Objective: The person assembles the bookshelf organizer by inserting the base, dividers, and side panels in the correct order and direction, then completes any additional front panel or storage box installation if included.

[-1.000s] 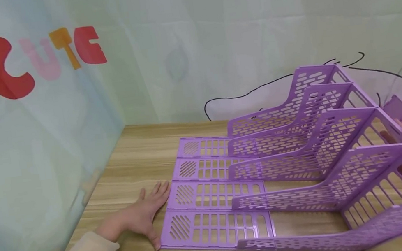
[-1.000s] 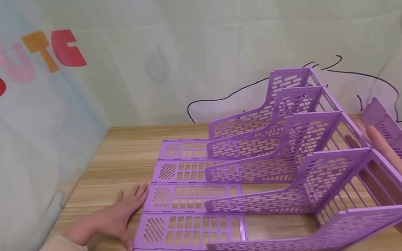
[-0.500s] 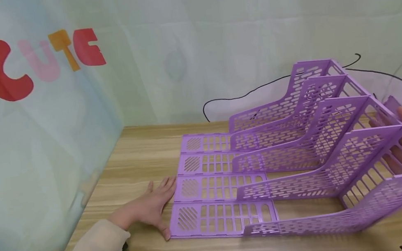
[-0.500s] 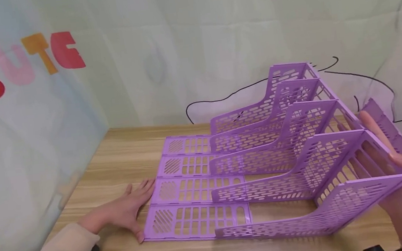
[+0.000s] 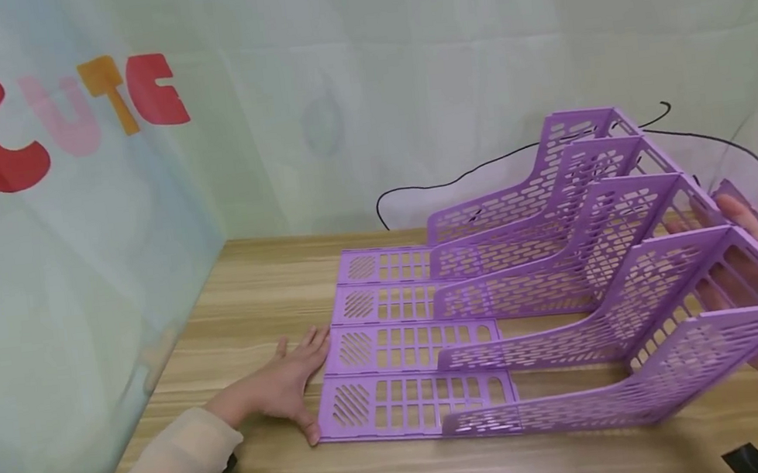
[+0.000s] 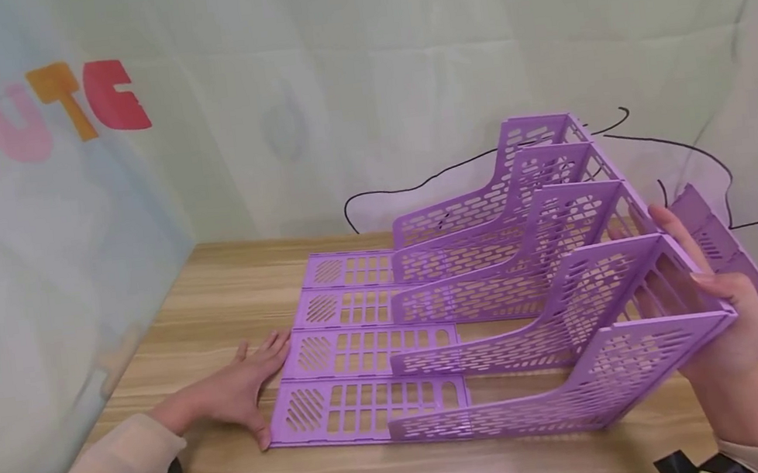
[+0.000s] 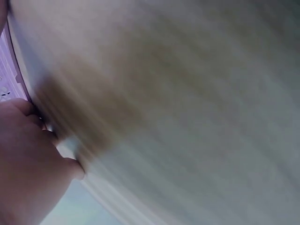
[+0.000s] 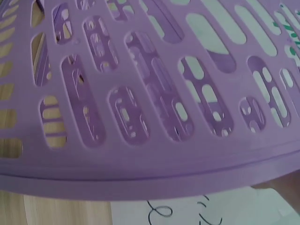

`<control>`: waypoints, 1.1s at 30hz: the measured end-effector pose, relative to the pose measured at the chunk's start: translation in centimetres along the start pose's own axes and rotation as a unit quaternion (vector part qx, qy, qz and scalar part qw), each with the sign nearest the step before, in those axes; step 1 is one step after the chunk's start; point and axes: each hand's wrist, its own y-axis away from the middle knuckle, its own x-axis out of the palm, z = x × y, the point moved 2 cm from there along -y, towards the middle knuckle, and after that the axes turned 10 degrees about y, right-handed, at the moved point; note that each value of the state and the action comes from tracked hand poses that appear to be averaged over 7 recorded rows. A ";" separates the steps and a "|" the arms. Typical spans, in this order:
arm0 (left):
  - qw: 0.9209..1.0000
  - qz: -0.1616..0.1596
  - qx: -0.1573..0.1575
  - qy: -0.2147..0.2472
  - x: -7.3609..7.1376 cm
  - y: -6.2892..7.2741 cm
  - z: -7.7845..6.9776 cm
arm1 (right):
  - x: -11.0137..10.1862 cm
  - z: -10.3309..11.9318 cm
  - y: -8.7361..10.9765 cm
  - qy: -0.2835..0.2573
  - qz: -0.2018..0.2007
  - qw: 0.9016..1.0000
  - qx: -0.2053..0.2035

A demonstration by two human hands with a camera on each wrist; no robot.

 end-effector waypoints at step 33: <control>0.998 0.005 -0.033 0.061 -1.2 -1.7 0.9 | -5.8 7.8 -2.2 0.394 -0.054 0.915 0.066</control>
